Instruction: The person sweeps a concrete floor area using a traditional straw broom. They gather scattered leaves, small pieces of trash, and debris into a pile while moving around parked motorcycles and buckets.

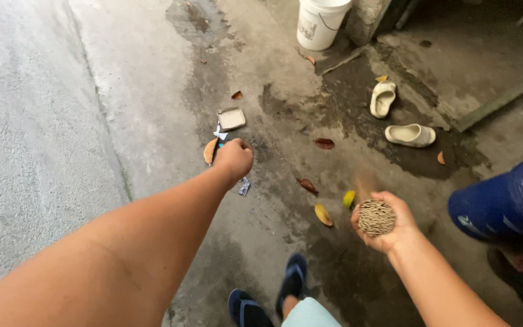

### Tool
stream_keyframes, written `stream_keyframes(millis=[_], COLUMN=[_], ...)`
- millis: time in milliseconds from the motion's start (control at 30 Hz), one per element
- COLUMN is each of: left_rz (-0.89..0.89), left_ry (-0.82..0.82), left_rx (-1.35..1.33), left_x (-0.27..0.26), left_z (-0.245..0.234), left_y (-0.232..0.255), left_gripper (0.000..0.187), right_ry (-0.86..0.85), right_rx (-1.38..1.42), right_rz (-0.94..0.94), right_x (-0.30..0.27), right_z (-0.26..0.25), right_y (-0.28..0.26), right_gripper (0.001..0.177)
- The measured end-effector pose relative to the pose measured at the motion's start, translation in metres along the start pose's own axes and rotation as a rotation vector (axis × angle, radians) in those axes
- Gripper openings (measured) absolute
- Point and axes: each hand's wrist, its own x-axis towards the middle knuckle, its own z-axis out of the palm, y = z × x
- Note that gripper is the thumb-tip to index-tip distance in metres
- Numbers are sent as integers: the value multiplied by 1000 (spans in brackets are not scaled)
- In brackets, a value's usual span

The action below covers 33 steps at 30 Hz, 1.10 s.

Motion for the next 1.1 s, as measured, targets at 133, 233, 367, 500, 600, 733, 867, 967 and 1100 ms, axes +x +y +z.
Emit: stream_keyframes(millis=[133, 233, 367, 500, 600, 733, 867, 967, 1100], left_rz=[31, -13, 44, 105, 110, 87, 72, 116, 155], left_ry=[41, 53, 52, 34, -24, -98, -143, -155, -196], left_rx=[17, 124, 103, 93, 50, 15, 31, 68, 108], left_x=[12, 28, 66, 95, 94, 91, 93, 97, 101], left_z=[5, -2, 0, 28, 50, 73, 88, 96, 98], left_y=[5, 20, 50, 89, 114, 137, 136, 128, 123], left_gripper=[28, 29, 29, 30, 29, 28, 28, 29, 30], right_ry=[21, -69, -217, -412, -411, -282, 47, 101, 180], right_rx=[-9, 89, 64, 96, 18, -163, -290, -60, 61], right_rz=[-31, 123, 290, 366, 367, 208, -46, -75, -43], right_x=[72, 107, 115, 90, 66, 66, 91, 110, 120], right_z=[11, 45, 105, 129, 118, 71, -2, -43, -50], right_y=[-6, -4, 2, -43, -85, -117, -141, -154, -139], right_gripper=[25, 23, 26, 33, 44, 37, 29, 21, 21])
